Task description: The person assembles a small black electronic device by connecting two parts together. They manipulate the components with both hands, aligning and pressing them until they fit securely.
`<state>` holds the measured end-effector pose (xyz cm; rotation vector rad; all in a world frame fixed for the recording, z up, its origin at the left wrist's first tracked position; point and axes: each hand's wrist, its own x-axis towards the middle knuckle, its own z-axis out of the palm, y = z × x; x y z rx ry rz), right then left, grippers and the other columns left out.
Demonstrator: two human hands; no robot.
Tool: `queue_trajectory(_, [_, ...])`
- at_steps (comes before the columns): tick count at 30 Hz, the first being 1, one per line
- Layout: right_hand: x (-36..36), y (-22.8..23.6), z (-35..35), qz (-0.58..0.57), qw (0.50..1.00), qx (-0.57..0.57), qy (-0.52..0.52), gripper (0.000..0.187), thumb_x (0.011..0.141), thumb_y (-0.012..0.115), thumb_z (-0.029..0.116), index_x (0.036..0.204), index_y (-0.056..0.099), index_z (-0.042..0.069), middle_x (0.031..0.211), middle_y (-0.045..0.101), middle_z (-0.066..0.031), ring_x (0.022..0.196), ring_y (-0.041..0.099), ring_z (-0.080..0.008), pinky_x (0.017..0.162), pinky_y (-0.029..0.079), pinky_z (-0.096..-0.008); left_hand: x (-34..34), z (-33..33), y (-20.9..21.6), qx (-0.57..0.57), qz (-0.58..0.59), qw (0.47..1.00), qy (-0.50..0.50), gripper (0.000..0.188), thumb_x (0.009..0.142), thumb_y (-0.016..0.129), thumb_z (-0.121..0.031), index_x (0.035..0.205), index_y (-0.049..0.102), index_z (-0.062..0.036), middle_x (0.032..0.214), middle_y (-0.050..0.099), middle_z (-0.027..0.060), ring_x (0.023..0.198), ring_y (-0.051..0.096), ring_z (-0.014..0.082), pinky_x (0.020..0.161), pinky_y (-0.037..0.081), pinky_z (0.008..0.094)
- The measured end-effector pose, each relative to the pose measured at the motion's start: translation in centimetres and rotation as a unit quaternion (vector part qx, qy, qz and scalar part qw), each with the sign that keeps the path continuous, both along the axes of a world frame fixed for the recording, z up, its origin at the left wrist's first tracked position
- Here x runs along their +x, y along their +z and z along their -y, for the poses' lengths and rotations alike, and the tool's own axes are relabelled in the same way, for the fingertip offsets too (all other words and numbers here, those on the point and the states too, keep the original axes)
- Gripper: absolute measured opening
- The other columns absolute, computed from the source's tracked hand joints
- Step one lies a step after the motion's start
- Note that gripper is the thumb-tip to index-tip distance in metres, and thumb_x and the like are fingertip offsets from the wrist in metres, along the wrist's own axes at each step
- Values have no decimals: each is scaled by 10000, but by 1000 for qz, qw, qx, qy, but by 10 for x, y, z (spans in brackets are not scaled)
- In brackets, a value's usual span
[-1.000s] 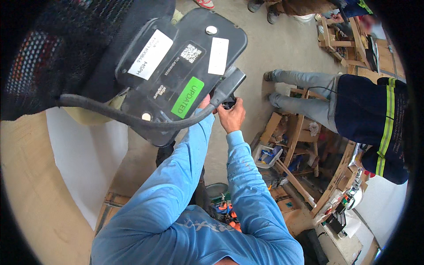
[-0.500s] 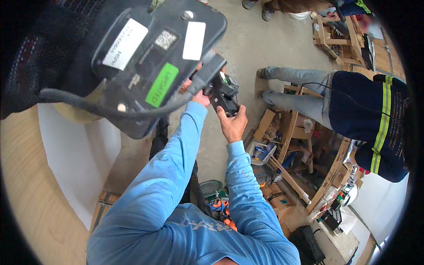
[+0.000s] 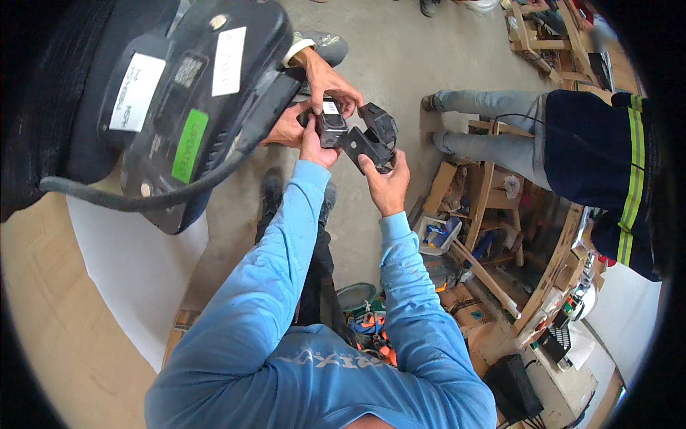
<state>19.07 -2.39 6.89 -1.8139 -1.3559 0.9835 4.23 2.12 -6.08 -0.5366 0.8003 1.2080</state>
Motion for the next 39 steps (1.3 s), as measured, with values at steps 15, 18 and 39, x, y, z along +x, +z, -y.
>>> queue_trajectory(15, [-3,33,-16,166,981,-98,30,638,720,819,443,1027,609,-75,871,706,-215,798,702,-315,746,537,-407,-11,-12,21,46,87,993,58,584,1040,298,-549,1318,548,-99,1287,606,157,1159,597,358,1026,488,536])
queue_trajectory(18, [-4,31,-17,179,978,-99,31,659,717,814,455,1049,612,-77,886,709,-221,821,709,-325,752,542,-409,-12,-20,33,17,113,989,99,569,1031,366,-531,1315,548,-73,1297,589,177,1218,546,407,1079,442,576])
queue_trajectory(39, [-18,43,-34,162,981,-95,48,667,695,818,451,1057,615,-70,919,715,-245,858,720,-363,773,552,-431,-20,-34,8,24,70,993,87,454,1066,367,-413,1231,587,-52,1134,661,175,1016,657,360,946,545,505])
